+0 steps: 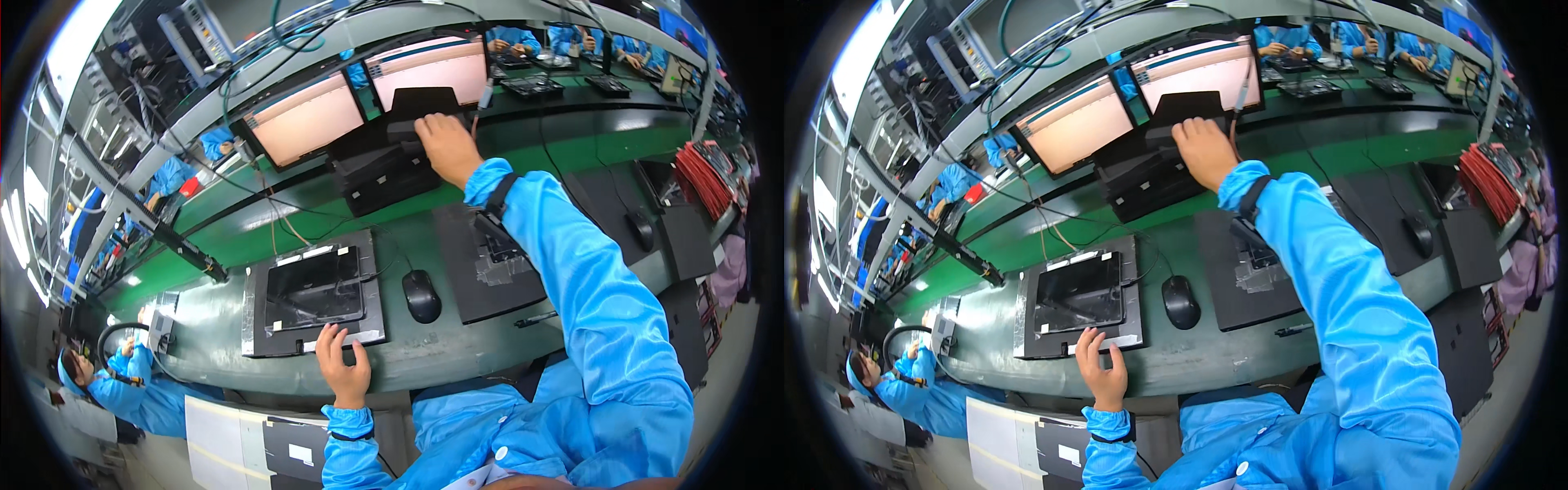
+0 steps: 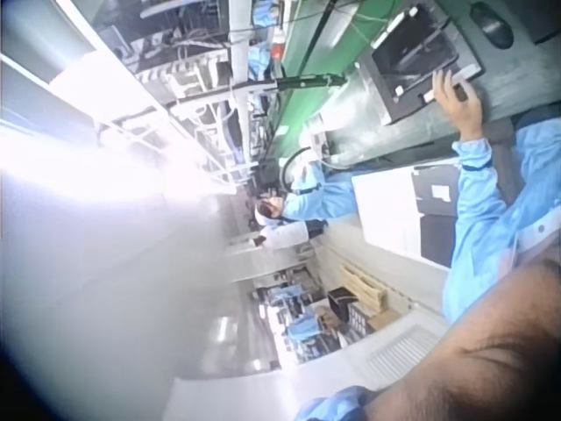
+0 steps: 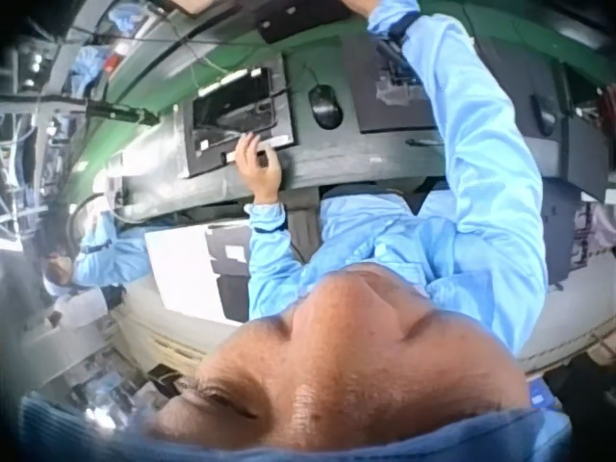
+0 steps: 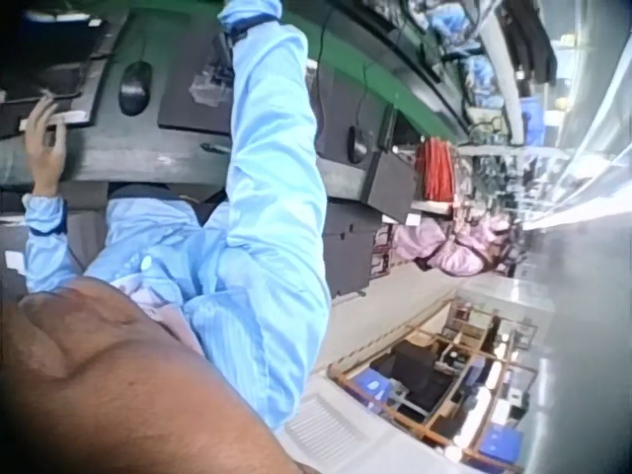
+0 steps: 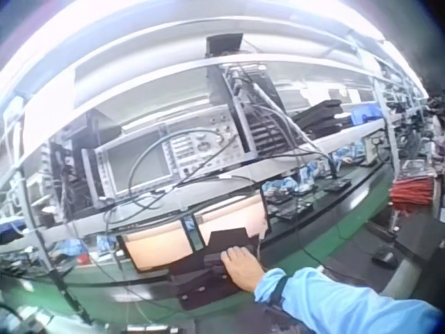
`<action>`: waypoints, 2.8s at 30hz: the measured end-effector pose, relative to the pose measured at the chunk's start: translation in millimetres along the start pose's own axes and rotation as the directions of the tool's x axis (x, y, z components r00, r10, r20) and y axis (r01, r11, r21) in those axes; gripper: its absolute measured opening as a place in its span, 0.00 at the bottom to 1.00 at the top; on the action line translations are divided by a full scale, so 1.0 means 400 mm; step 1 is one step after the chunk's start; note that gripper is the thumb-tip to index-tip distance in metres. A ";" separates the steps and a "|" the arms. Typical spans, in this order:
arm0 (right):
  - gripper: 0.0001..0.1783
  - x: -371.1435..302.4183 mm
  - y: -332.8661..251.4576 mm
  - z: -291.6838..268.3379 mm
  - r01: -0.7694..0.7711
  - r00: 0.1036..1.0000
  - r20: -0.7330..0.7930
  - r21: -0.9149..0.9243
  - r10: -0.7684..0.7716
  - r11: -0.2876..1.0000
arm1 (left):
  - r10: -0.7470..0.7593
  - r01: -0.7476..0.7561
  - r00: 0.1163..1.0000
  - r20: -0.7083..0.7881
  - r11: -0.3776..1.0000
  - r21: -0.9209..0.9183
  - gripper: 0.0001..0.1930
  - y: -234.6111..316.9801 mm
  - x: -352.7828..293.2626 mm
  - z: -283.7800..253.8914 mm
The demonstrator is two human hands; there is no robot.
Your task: The worker is assembling and inspecting electronic tablet devices on a production line, including applying labels and checking connections.
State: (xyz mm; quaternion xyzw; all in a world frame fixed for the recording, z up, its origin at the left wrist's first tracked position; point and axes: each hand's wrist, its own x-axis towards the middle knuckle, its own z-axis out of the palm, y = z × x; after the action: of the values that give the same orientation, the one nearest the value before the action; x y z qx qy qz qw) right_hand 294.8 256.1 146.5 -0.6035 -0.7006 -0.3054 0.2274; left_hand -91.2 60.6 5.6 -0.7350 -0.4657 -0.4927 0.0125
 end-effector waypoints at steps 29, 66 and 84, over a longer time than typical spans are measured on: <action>0.24 -0.052 -0.150 -0.114 0.350 0.932 -0.087 0.465 -0.351 0.813 | -0.028 0.026 0.998 0.055 0.999 0.041 0.17 -0.008 -0.003 0.005; 0.13 -0.808 0.757 -0.672 -0.657 0.633 -0.483 0.078 0.605 0.750 | 0.533 -0.192 0.756 0.381 0.736 -0.649 0.16 0.597 -0.037 0.153; 0.20 -0.644 -0.170 -0.692 -0.353 0.748 0.391 0.919 0.536 -0.177 | 0.340 -0.330 0.928 0.152 0.940 -0.085 0.41 0.624 -0.062 0.100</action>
State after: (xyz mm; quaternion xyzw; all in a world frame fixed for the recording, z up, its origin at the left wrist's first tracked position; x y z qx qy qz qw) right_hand 257.6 -126.0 155.6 -0.4531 -0.4303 0.3228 0.7109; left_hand 109.4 -78.3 76.7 -0.8418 -0.3185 -0.4342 0.0368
